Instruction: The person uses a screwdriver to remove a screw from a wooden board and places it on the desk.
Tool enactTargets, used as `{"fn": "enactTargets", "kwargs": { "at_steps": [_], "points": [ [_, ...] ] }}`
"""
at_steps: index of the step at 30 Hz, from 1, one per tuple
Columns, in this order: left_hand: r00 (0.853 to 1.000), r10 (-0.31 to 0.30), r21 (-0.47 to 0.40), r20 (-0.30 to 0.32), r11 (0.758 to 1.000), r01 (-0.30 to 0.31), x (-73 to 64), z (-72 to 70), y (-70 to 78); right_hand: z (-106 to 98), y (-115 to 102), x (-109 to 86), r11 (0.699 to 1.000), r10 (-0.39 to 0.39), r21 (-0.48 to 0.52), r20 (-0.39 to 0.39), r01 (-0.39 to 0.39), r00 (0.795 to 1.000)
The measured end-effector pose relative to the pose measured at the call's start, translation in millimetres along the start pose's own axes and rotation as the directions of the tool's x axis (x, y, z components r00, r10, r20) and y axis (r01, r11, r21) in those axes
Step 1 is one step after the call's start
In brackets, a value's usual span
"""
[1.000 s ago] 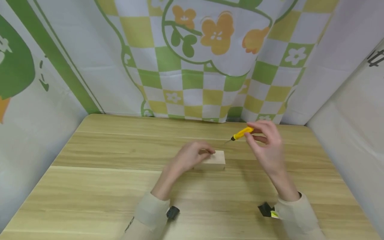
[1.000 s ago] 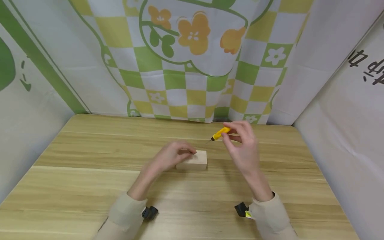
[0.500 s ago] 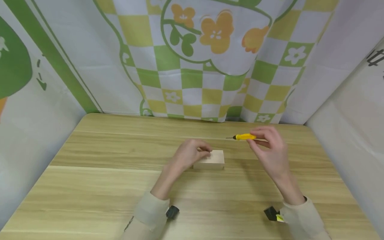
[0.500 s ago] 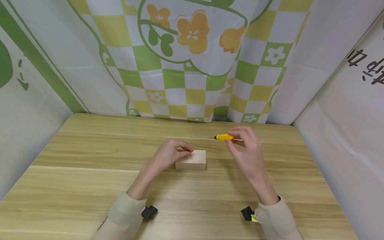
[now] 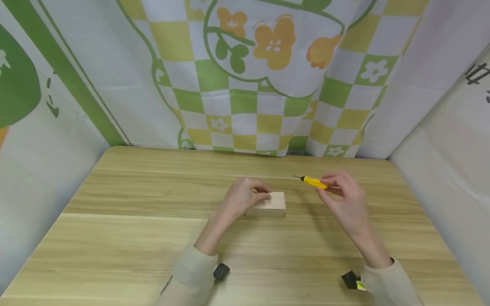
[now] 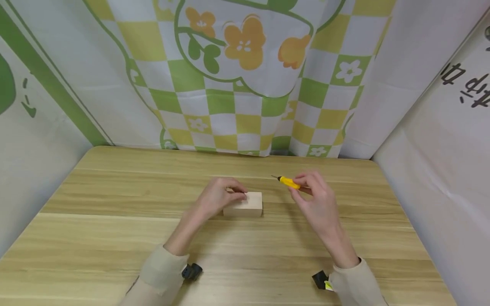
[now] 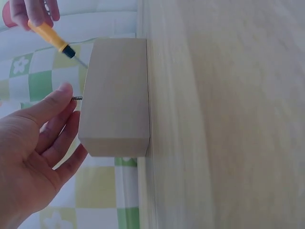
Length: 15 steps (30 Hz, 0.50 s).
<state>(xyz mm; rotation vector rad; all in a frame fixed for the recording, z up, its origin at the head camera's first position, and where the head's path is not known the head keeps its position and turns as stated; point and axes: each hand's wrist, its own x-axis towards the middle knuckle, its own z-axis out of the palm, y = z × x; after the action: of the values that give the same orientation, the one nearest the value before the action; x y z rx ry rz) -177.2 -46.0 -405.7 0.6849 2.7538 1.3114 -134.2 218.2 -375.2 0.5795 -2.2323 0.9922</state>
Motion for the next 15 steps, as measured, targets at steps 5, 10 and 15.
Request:
{"fn": "enactTargets", "kwargs": {
  "at_steps": [5,10,15],
  "points": [
    [1.0,-0.017,-0.004,-0.022,1.0,0.017,-4.3,-6.4,-3.2,-1,6,-3.8,1.0,-0.008,-0.01,0.001,0.008,1.0],
    [0.998,-0.036,-0.036,-0.048,0.999,0.034,-12.1,-16.6,-12.2,-2,11,-8.8,0.999,0.006,-0.043,0.023,-0.005,1.0],
    [0.996,-0.064,-0.073,-0.058,0.996,0.06,-22.1,-31.9,-23.7,0,14,-12.2,0.998,-0.005,-0.058,0.033,0.006,0.999]
  ]
}}
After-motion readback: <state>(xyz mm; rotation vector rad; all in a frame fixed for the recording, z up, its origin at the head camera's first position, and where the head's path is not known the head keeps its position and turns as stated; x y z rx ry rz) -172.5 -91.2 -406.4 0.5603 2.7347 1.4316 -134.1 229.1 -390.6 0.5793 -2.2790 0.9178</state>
